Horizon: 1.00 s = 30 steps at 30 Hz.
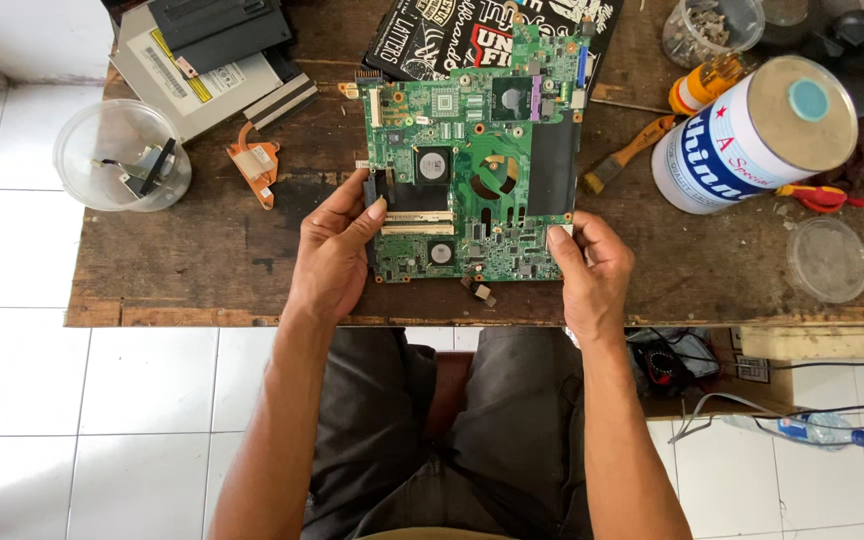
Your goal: The person handles a laptop motherboard, aligns it with the laptop chassis, and secures it in place. They then retrieve a small component from a container and attach it to the motherboard.
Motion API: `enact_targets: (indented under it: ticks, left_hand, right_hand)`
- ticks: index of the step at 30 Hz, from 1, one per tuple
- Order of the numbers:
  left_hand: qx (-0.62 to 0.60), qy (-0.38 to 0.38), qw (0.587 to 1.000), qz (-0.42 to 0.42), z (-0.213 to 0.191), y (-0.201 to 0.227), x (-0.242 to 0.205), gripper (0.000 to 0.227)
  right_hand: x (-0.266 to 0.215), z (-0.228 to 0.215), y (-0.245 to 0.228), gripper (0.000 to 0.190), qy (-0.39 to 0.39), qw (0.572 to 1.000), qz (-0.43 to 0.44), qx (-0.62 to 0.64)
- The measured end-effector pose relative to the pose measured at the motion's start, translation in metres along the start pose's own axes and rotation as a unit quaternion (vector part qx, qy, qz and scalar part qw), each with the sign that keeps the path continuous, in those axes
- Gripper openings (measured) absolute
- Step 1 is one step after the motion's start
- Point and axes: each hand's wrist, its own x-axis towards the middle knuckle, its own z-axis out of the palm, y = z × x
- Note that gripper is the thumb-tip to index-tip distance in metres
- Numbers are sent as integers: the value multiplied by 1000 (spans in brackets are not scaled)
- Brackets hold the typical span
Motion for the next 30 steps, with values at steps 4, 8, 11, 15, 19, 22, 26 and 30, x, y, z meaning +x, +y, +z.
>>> enact_targets:
  ticks: [4, 8, 11, 15, 19, 22, 26, 30]
  left_hand:
    - [-2, -3, 1000, 2, -6, -7, 4, 56]
    - [-1, 0, 1000, 5, -6, -8, 5, 56]
    - [6, 1, 1000, 8, -8, -10, 4, 56]
    - [16, 11, 1000, 15, -12, -16, 8, 56]
    - [10, 9, 1000, 23, -11, -17, 8, 54]
    - [10, 7, 1000, 27, -11, -16, 8, 55]
    - [8, 8, 999, 31, -12, -18, 8, 53]
    - [12, 4, 999, 29, -6, -12, 6, 54]
  right_hand:
    - [0, 0, 1, 17, 0, 1000, -4, 15]
    - [-2, 3, -5, 17, -2, 1000, 1, 22]
    - [-3, 6, -12, 18, -2, 1000, 5, 27]
    - [-2, 5, -15, 19, -14, 1000, 6, 12]
    - [-1, 6, -19, 20, -9, 1000, -3, -3]
    - [-1, 10, -35, 19, -4, 1000, -12, -27]
    - [-4, 6, -23, 19, 10, 998, -25, -53]
    - [-3, 5, -23, 20, 11, 997, -33, -68]
